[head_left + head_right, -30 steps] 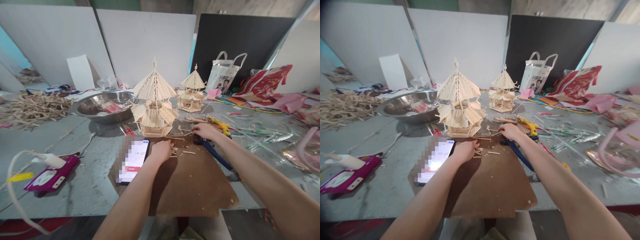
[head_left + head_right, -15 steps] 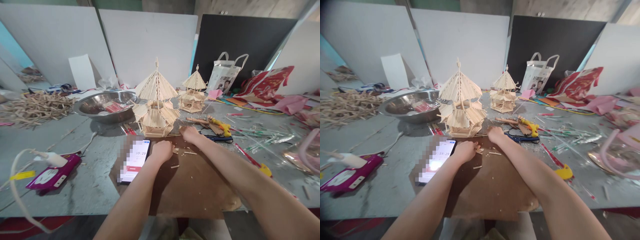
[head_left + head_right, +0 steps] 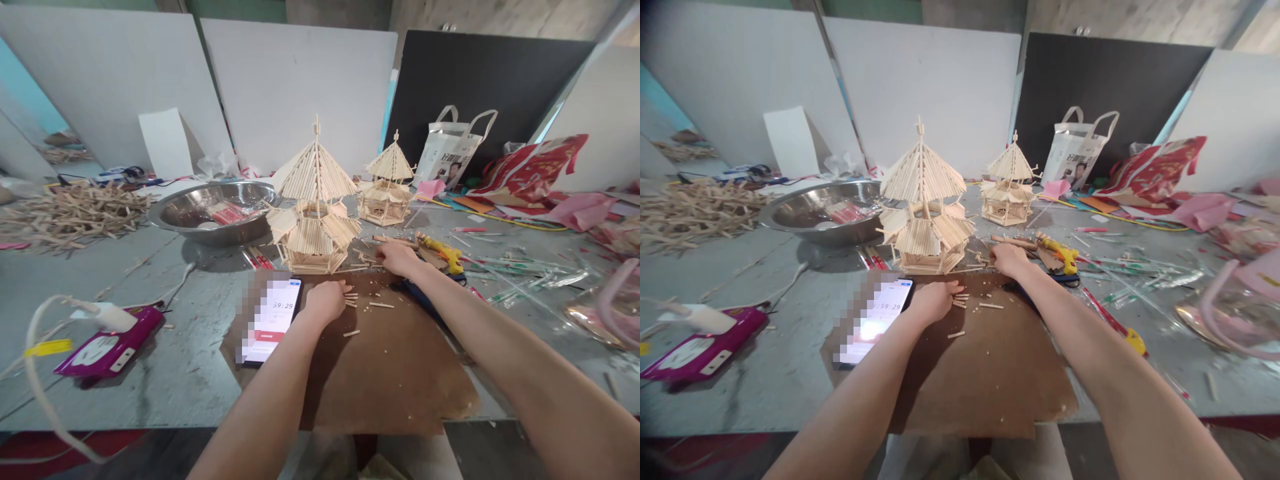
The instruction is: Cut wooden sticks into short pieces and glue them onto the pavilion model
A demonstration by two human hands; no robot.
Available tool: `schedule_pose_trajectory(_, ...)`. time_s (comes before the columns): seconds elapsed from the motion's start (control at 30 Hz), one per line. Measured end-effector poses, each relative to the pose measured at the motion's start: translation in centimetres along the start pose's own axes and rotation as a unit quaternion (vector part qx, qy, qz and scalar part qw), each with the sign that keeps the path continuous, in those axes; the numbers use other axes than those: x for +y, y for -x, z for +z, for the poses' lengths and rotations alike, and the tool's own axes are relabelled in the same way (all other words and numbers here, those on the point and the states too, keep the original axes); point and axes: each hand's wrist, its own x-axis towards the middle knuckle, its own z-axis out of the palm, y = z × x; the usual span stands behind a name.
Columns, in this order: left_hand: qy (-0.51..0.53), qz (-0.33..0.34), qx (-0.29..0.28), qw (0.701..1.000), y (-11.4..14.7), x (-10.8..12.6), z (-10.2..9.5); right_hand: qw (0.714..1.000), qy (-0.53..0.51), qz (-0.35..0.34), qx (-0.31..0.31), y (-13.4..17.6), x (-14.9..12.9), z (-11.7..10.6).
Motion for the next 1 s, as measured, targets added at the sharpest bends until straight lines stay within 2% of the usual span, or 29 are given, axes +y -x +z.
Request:
schedule_pose_trajectory(0.2,-0.011,0.015,-0.009,1.000,-0.1,-0.3,0.4,1.000,0.003,-0.012,-0.006,1.9,0.4,0.0)
schedule_pose_trajectory(0.47,-0.041,0.003,0.024,0.999,0.0,-0.1,0.7,0.999,-0.003,-0.037,-0.023,4.0,-1.2,0.7)
schedule_pose_trajectory(0.8,-0.045,0.036,0.014,0.998,-0.1,-0.1,0.4,0.997,-0.002,-0.060,-0.049,1.7,-3.8,1.1)
schedule_pose_trajectory(1.0,-0.029,0.012,-0.002,1.000,0.2,0.3,0.1,0.994,0.004,-0.077,-0.071,0.6,-5.3,0.5)
